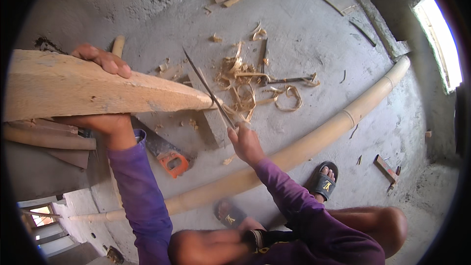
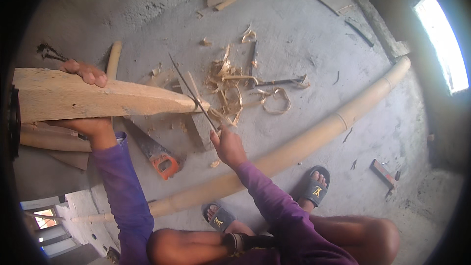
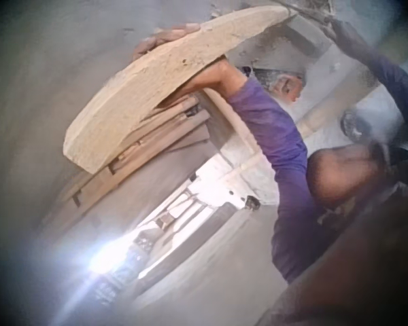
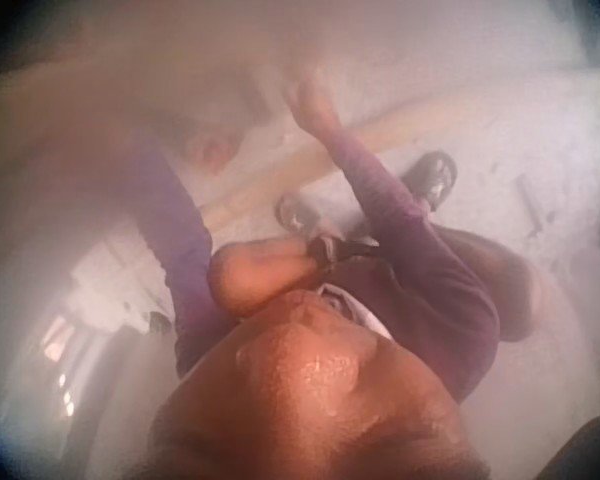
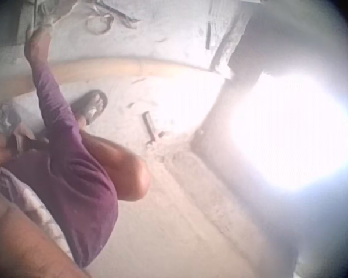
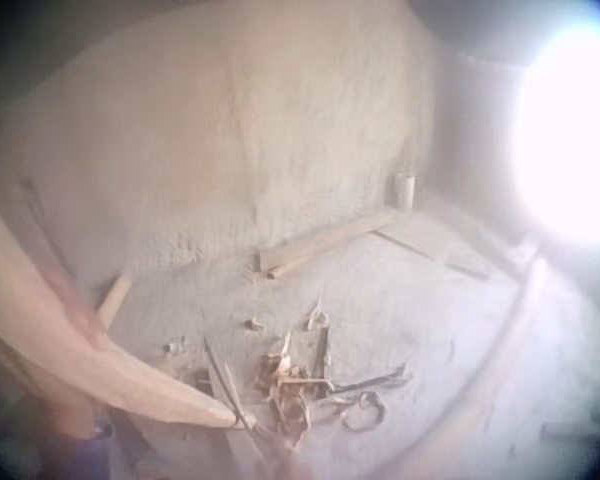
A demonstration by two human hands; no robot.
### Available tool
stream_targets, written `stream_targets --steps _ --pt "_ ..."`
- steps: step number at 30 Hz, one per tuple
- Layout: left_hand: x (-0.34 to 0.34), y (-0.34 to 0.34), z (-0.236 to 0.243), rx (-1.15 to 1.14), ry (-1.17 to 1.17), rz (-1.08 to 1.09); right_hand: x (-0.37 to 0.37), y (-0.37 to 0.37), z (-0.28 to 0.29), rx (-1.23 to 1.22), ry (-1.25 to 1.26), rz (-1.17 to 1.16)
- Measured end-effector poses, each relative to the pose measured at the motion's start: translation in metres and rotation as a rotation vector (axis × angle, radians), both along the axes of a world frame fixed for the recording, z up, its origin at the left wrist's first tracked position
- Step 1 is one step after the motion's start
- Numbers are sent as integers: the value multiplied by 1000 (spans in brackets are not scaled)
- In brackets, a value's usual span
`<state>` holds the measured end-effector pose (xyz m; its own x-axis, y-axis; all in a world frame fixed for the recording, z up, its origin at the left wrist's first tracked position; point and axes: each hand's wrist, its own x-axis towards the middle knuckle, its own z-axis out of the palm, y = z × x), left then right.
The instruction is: The person carves a rectangular wooden plank using a knife, removing shavings and shaping the edges. The person holds the wood with one hand and uses the knife with the other, working on different sides of the plank.
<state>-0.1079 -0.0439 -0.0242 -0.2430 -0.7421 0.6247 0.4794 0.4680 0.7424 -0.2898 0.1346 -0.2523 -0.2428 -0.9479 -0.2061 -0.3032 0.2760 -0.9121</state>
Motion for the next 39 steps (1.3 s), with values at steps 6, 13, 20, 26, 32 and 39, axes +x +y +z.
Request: stream_targets --steps 6,13,20,26,32,39 --pt "0 11 26 -118 -26 -43 -2 -9 -21 -101 105 58" --pt "10 -5 12 -80 -17 -37 15 -48 -16 -97 78 74" --pt "26 -16 -1 -18 14 121 6 -30 8 -197 -56 5" --pt "17 -24 3 -81 -54 -2 4 -39 6 -212 93 64" --pt "15 -28 -1 -40 -47 94 1 -35 -1 -130 -7 79" --pt "15 -24 4 -40 -47 39 -2 -41 -12 -122 -4 37"
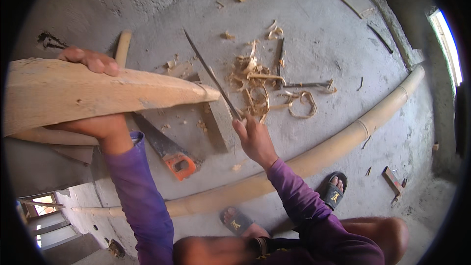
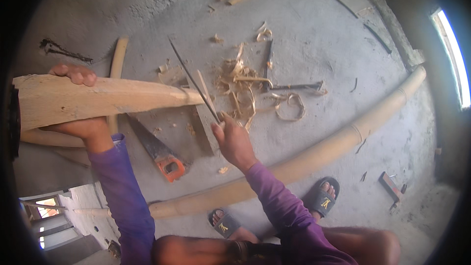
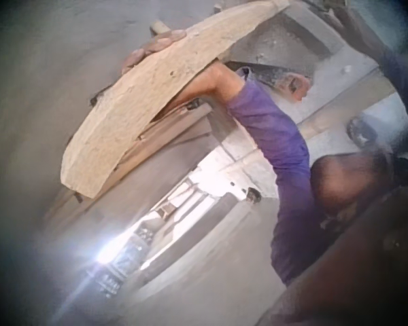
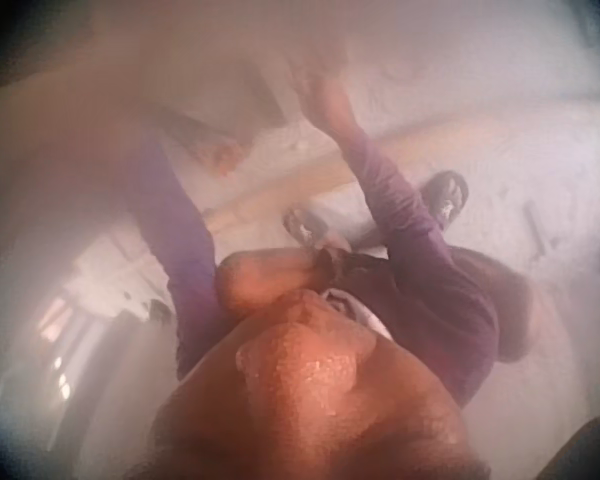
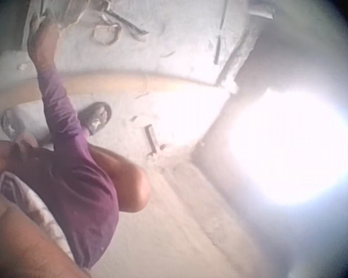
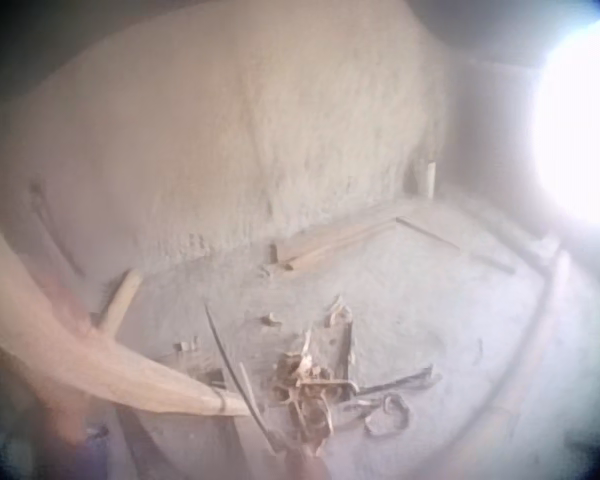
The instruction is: The person carves a rectangular wooden plank using a knife, removing shavings and shaping the edges. The person holds the wood with one hand and uses the knife with the other, working on different sides of the plank.
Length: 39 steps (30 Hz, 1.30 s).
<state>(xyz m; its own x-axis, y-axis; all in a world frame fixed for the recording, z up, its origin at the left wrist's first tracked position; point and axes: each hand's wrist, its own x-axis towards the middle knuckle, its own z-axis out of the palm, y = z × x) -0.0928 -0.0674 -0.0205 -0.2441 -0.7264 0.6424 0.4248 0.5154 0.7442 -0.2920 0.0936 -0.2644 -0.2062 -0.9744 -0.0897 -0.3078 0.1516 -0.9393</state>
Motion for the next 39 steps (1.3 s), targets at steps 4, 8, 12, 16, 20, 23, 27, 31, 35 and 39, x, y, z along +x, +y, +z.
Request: stream_targets --steps 4,8,12,16,20,23,27,31,35,39 --pt "1 0 1 7 -15 11 6 -4 -2 -111 16 -63" --pt "-3 -5 -1 1 47 -103 5 -7 -3 -46 120 9" --pt "-3 -3 0 -57 -18 -36 0 -2 0 57 -80 15" --pt "0 -6 3 -20 -19 -30 0 -1 0 51 30 39" --pt "0 -5 3 -4 -7 -24 2 4 0 35 18 26" --pt "-2 -3 3 18 14 -44 1 0 -2 -2 -19 -7" --pt "-5 -8 4 -10 -11 -81 -2 -9 -2 91 93 40" --pt "-3 -11 2 -11 -7 -85 0 -5 5 76 29 70" --pt "3 -7 0 12 10 -35 0 -7 8 21 3 39" --pt "5 -11 0 27 10 -75 -9 -19 3 348 -256 107"
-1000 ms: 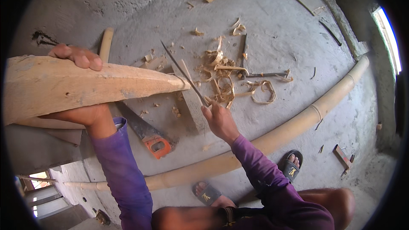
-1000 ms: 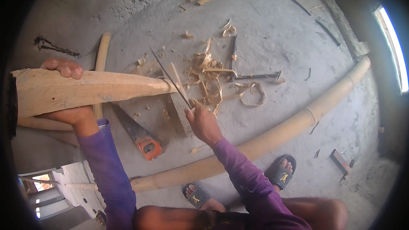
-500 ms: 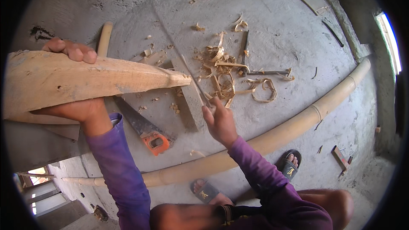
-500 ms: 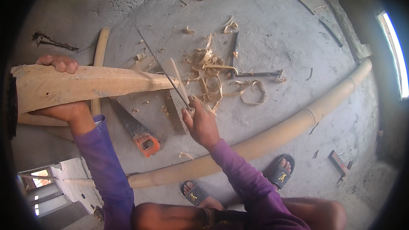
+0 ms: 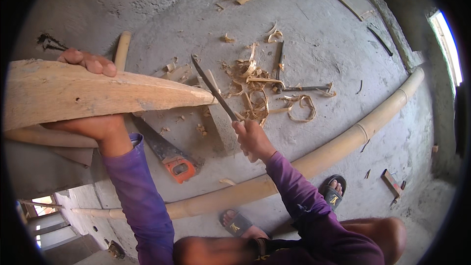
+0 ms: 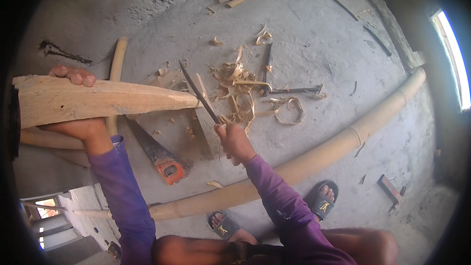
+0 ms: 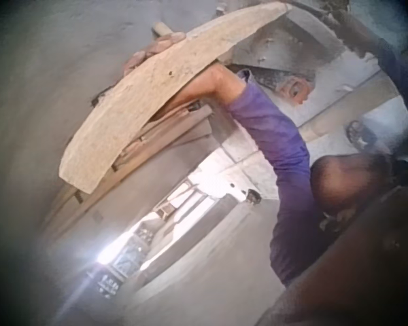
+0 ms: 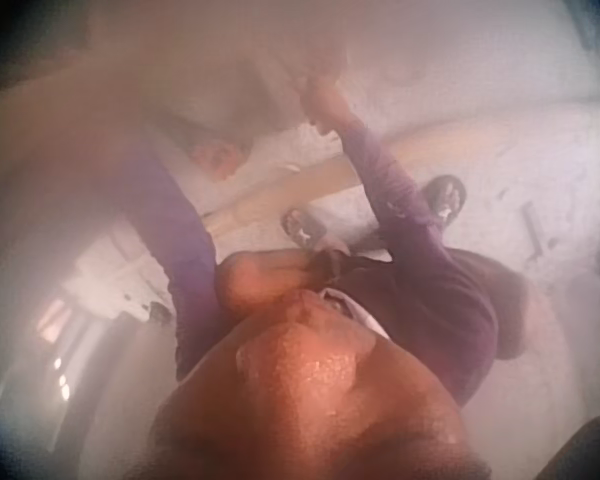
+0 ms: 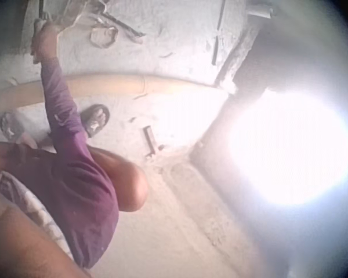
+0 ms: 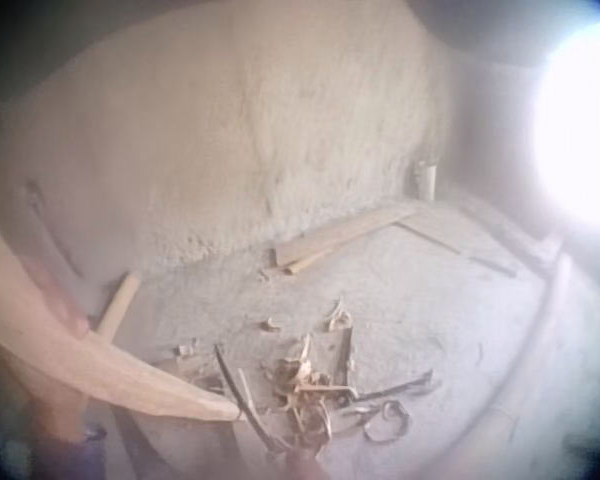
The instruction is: The person carves a rectangular wooden plank using a knife, removing shavings and shaping the edges. The person holds the wood with one hand and uses the knife with the other, working on different sides of the plank.
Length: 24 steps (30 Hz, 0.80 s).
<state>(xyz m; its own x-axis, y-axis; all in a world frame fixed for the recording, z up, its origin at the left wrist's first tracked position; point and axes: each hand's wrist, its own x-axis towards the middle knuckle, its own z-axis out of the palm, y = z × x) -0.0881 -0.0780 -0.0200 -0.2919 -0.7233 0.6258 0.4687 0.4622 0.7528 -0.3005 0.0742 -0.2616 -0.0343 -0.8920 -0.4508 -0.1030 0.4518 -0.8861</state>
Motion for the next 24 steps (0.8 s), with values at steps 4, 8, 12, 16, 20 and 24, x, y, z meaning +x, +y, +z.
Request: stream_targets --steps 4,8,12,16,20,24 --pt "0 0 -2 -31 10 11 1 5 -3 -263 183 -104" --pt "1 -1 -4 -49 1 -27 8 12 -5 -290 209 -100" --pt "1 -2 -4 -40 -4 -28 7 11 -11 -331 371 -77" --pt "0 1 -3 -15 -15 94 8 14 -18 -361 242 -104" --pt "-1 2 -3 -33 -7 16 10 11 -25 -356 314 -78" --pt "-3 3 -3 -17 -2 61 11 10 -23 -385 418 -99"
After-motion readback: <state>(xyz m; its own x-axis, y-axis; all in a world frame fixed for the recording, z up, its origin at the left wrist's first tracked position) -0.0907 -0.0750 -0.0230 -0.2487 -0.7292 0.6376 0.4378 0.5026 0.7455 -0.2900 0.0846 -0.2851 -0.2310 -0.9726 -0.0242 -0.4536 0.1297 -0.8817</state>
